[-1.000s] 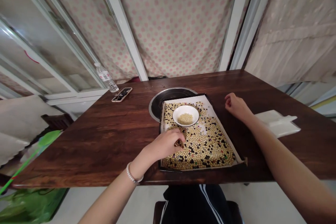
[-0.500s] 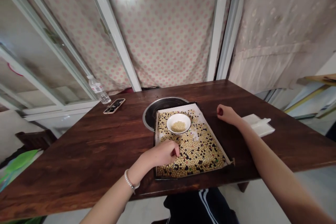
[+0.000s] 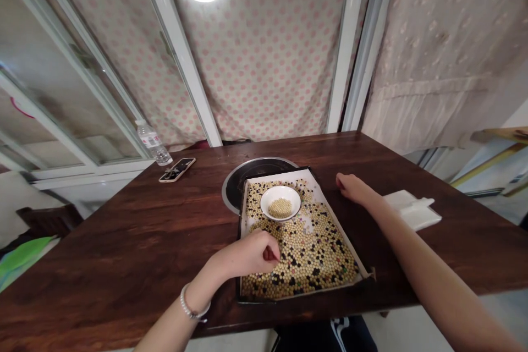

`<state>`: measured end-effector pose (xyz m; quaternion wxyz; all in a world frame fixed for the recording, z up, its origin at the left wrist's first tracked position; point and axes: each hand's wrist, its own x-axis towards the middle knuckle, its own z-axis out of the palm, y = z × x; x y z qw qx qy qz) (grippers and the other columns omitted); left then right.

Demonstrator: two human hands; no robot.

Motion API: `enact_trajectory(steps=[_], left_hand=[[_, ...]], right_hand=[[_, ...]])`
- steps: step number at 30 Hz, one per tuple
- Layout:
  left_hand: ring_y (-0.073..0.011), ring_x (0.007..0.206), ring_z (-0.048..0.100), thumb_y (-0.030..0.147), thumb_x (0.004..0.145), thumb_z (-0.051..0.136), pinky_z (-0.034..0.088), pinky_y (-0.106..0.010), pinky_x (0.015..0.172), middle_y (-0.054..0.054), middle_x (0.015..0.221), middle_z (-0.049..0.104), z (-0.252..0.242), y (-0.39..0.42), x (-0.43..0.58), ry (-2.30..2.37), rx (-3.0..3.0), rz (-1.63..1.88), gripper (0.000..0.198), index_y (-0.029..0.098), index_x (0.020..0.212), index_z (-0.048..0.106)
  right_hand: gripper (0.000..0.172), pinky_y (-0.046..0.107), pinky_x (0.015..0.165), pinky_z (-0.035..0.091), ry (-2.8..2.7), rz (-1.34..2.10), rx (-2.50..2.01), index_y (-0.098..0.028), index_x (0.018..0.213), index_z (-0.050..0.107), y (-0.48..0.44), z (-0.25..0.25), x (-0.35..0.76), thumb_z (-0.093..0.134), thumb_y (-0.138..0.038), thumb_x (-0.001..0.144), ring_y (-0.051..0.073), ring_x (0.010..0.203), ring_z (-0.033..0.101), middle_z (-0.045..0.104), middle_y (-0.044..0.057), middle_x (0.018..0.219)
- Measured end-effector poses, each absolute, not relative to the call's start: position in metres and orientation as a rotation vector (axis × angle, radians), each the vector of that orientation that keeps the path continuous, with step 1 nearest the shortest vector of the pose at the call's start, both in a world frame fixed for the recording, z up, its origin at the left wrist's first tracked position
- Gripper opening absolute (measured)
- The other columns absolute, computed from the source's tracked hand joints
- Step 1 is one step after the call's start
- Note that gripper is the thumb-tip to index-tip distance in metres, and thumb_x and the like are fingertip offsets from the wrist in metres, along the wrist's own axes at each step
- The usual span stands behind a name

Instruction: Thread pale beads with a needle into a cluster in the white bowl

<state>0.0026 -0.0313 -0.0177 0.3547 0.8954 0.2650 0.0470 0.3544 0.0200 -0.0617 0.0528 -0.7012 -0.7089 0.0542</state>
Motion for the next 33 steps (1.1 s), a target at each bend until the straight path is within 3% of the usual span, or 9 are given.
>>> enact_trajectory(steps=[10,13,16,21,22,27,33], left_hand=[[-0.013,0.066,0.059,0.021,0.074,0.063,0.046,-0.025,0.061,-0.006,0.074,0.067,0.003,-0.022,-0.001,0.785,2.039,0.328,0.009,0.014,0.075,0.069],[-0.0119,0.068,0.06,0.021,0.072,0.068,0.047,-0.024,0.063,-0.005,0.077,0.068,0.004,-0.017,-0.003,0.78,1.827,0.487,0.008,0.016,0.078,0.071],[-0.0086,0.065,0.06,0.021,0.066,0.074,0.047,-0.019,0.06,-0.003,0.075,0.069,-0.001,-0.013,-0.003,0.755,1.499,0.651,0.011,0.018,0.077,0.072],[-0.0049,0.063,0.06,0.024,0.06,0.08,0.048,-0.014,0.061,-0.001,0.069,0.068,-0.011,-0.002,0.008,0.76,1.036,0.742,0.019,0.018,0.076,0.073],[-0.0045,0.062,0.06,0.024,0.06,0.08,0.048,-0.013,0.062,-0.001,0.069,0.068,-0.011,0.0,0.01,0.772,1.019,0.747,0.019,0.018,0.077,0.073],[-0.0069,0.065,0.06,0.02,0.065,0.076,0.047,-0.016,0.062,-0.002,0.073,0.07,-0.002,0.005,0.013,0.856,1.38,0.823,0.011,0.02,0.076,0.074],[-0.0142,0.07,0.063,0.021,0.074,0.068,0.049,-0.026,0.066,-0.007,0.077,0.07,-0.004,-0.017,0.014,0.525,1.86,0.337,0.009,0.018,0.081,0.074]], right_hand=[[0.028,0.038,0.078,0.05,-2.168,0.306,-2.089,-0.015,0.111,0.054,0.032,-0.05,0.345,0.053,-0.031,0.088,0.018,0.093,0.059,0.057,0.008,0.111],[0.019,0.033,0.071,0.05,-2.111,0.338,-2.004,-0.013,0.099,0.057,0.03,-0.041,0.347,0.055,-0.026,0.086,0.015,0.08,0.059,0.06,0.004,0.094],[0.006,0.029,0.063,0.045,-2.021,0.375,-1.871,-0.014,0.076,0.056,0.021,-0.027,0.345,0.059,-0.011,0.072,0.013,0.063,0.052,0.057,0.002,0.069],[0.001,0.024,0.061,0.045,-1.907,0.533,-1.51,-0.019,0.078,0.048,-0.004,0.005,0.312,0.049,-0.019,0.077,0.011,0.064,0.052,0.054,-0.001,0.072],[0.005,0.024,0.062,0.044,-1.789,0.693,-1.3,-0.019,0.078,0.049,-0.008,0.011,0.301,0.052,-0.021,0.077,0.011,0.065,0.051,0.054,-0.001,0.075],[0.011,0.022,0.058,0.04,-1.509,1.19,-0.818,-0.018,0.077,0.055,-0.017,0.016,0.245,0.065,-0.019,0.073,0.009,0.064,0.049,0.053,-0.002,0.073],[0.011,0.022,0.056,0.038,-1.403,1.445,-0.712,-0.018,0.076,0.056,-0.02,-0.015,0.222,0.066,-0.016,0.073,0.008,0.063,0.047,0.051,-0.002,0.073]])
